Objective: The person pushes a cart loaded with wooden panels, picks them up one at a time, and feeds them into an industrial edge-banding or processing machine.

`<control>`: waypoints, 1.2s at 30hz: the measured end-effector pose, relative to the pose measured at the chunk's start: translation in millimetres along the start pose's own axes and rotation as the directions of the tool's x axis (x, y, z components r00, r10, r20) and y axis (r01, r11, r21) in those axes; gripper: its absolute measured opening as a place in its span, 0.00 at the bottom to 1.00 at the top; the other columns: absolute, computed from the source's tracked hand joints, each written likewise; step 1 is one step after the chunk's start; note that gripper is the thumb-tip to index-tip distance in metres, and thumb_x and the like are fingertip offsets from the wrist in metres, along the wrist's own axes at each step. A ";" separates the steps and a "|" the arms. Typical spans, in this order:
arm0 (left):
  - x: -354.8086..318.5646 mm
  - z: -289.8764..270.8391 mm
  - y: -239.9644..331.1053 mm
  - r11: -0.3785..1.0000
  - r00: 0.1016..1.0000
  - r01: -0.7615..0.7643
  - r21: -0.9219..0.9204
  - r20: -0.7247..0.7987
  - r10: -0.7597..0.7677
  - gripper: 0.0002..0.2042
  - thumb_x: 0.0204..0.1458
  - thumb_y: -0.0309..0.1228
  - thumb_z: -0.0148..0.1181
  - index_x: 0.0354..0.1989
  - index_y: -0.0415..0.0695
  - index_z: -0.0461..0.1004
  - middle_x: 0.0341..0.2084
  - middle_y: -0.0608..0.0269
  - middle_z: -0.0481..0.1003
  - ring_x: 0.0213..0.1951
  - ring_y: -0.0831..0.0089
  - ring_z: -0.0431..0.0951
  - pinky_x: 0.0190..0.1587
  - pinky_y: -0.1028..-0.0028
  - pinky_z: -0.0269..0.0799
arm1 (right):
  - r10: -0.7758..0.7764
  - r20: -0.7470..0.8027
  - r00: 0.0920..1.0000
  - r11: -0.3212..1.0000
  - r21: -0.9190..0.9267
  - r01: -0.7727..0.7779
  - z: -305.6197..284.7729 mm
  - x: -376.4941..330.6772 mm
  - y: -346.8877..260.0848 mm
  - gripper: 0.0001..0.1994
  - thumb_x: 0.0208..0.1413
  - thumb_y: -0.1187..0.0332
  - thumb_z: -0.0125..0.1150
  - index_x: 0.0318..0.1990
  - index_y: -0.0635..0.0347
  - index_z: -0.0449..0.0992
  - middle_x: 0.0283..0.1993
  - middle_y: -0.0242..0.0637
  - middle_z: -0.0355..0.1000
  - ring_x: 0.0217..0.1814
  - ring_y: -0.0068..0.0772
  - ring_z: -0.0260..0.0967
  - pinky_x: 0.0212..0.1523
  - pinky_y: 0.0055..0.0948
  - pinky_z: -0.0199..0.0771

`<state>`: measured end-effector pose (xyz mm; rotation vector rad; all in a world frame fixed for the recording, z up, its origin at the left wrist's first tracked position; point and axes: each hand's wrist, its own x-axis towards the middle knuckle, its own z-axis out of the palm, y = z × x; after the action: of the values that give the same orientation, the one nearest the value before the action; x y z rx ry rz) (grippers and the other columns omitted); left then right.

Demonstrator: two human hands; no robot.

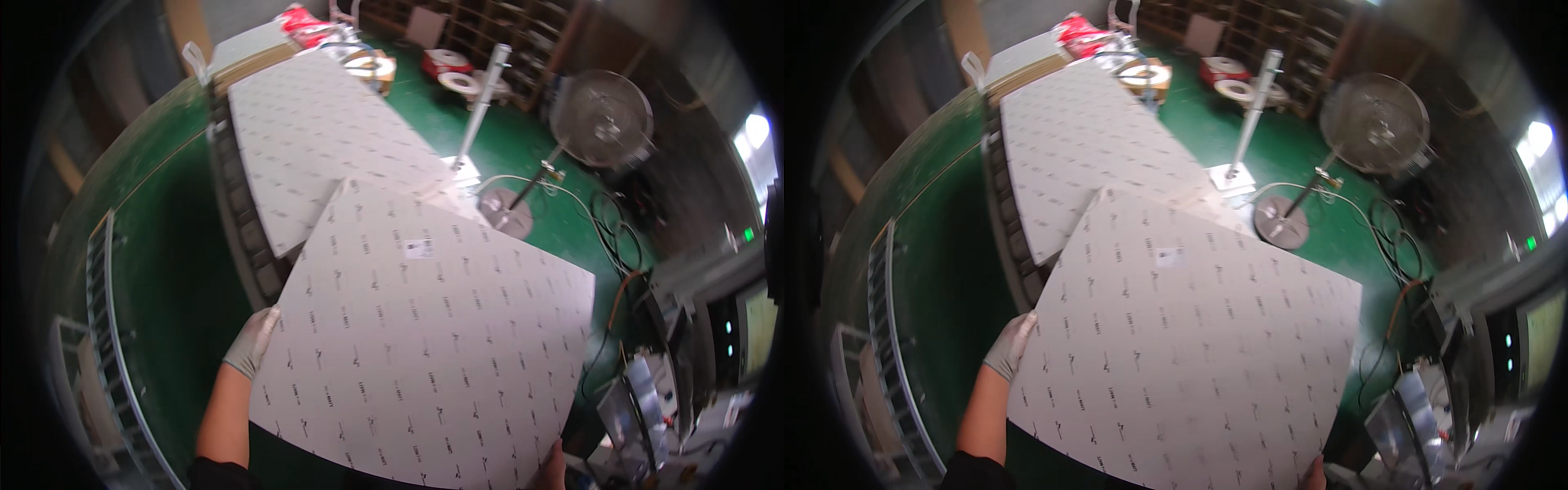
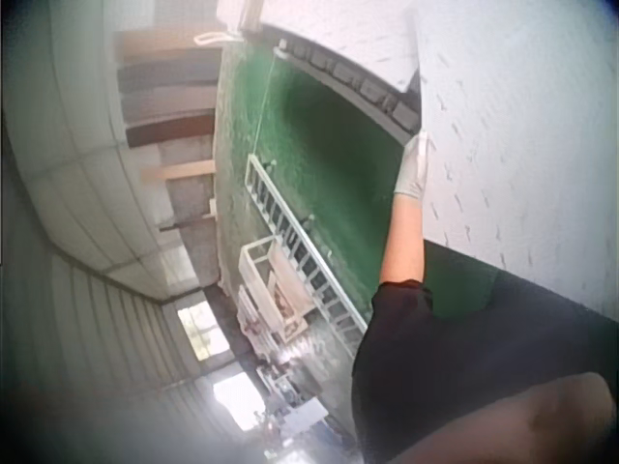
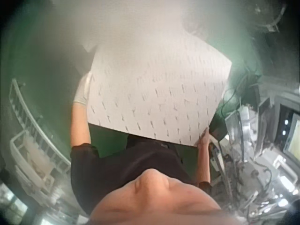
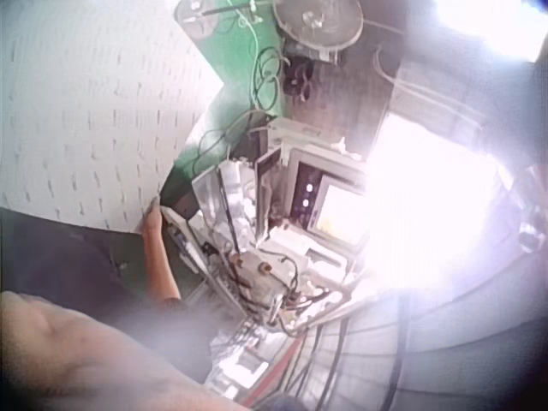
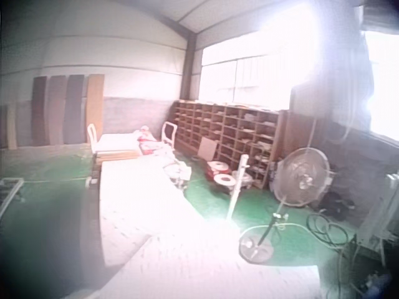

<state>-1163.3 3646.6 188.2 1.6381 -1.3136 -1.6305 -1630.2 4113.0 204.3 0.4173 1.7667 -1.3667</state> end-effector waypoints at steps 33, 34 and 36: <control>9.6 89.9 4.6 0.843 0.782 -0.478 0.248 0.558 0.279 0.19 0.70 0.36 0.42 0.34 0.35 0.75 0.30 0.66 0.75 0.35 0.77 0.72 0.43 0.71 0.70 | -0.180 -0.627 0.758 0.913 0.180 0.366 -64.1 -263.8 295.7 0.27 0.74 0.56 0.38 0.61 0.74 0.70 0.60 0.48 0.74 0.61 0.40 0.72 0.63 0.39 0.69; 7.0 94.5 11.7 0.790 0.757 -0.538 0.295 0.581 0.299 0.19 0.70 0.35 0.43 0.37 0.34 0.77 0.31 0.65 0.77 0.36 0.76 0.72 0.44 0.71 0.71 | -0.185 -0.643 0.743 0.915 0.163 0.369 -65.9 -262.9 309.5 0.25 0.74 0.57 0.39 0.60 0.73 0.71 0.59 0.47 0.74 0.60 0.39 0.72 0.61 0.38 0.70; 18.5 87.2 7.1 0.851 0.746 -0.472 0.231 0.619 0.246 0.17 0.70 0.34 0.45 0.47 0.32 0.76 0.40 0.61 0.79 0.43 0.73 0.75 0.51 0.71 0.71 | -0.183 -0.651 0.737 0.930 0.128 0.344 -62.6 -263.7 329.5 0.23 0.73 0.58 0.42 0.57 0.73 0.73 0.56 0.45 0.76 0.57 0.36 0.73 0.59 0.36 0.70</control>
<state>-1250.7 3652.6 170.0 0.9618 -2.2168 -1.7495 -1271.7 4344.3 204.7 0.8684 2.2753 -1.8021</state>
